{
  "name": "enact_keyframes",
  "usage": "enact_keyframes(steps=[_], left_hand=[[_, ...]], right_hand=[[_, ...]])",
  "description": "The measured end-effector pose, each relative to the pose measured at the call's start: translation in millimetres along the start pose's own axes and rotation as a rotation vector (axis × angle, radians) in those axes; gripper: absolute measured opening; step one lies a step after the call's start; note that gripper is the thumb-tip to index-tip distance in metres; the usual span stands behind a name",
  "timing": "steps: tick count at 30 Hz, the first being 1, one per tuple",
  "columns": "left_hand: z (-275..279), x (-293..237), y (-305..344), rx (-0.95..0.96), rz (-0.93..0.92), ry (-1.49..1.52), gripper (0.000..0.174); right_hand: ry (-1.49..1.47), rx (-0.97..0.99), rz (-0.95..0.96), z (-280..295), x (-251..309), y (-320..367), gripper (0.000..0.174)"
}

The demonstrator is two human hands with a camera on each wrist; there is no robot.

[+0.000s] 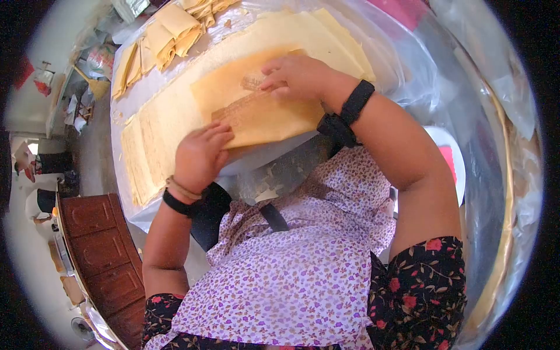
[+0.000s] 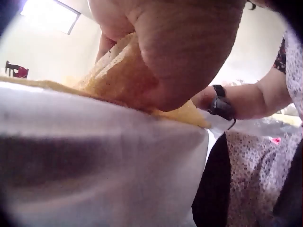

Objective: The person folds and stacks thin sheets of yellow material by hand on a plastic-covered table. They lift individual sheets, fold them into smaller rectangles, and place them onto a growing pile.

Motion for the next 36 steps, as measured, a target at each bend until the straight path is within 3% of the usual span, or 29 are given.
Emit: enact_keyframes(steps=[2,3,6,7,9,11,13,16,18,21,24,27,30,33,36], left_hand=[[29,14,-14,-0.003,-0.009,0.273,0.029],[35,25,-21,0.030,0.126,0.527,0.014],[25,82,-44,0.283,0.526,0.838,0.014],[19,91,-54,0.238,0.553,0.908,0.015],[2,104,-73,0.151,0.599,1.047,0.019],[-4,109,-82,0.208,0.638,0.934,0.019],[-9,115,-89,0.241,0.653,0.870,0.021],[-16,118,-90,0.244,0.667,0.777,0.023],[-11,115,-90,0.222,0.725,0.635,0.025],[8,101,-82,-0.052,0.734,0.799,0.022],[5,101,-64,-0.141,0.752,1.099,0.024],[4,115,-61,-0.323,0.590,0.855,0.025],[-23,132,-65,-0.130,0.793,0.912,0.027],[-17,137,-73,-0.111,0.864,0.395,0.036],[-11,119,-75,-0.226,0.828,0.264,0.041]], right_hand=[[-0.203,0.022,-0.077,5,-3,0,0.035],[-0.388,0.033,-0.142,8,-9,0,0.040],[-0.797,-0.032,-0.371,10,-30,9,0.053],[-0.910,-0.071,-0.455,10,-39,14,0.058],[-0.569,-0.138,-0.550,20,-69,27,0.059],[-0.782,-0.288,-0.607,17,-84,34,0.056],[-1.554,-0.519,-0.582,16,-55,18,0.050],[-1.156,-0.588,-0.571,32,-24,19,0.041],[-0.946,-0.533,-0.674,27,-33,21,0.038],[-0.743,-0.522,-0.742,23,-47,19,0.038],[-0.613,-0.492,-0.778,28,-52,16,0.035],[-0.500,-0.450,-0.799,30,-55,13,0.036],[-0.412,-0.458,-0.743,20,-72,9,0.040],[-0.225,-0.458,-0.717,18,-80,9,0.039],[0.074,-0.285,-0.805,34,-63,2,0.036]])
Point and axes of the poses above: each hand's wrist, its own y-axis away from the middle knuckle, its own z-axis out of the back of the hand, x = y × z, the point moved 6 cm from there along -y, towards the middle knuckle, and after that the axes turned 11 degrees about z, right-handed, at the moved point
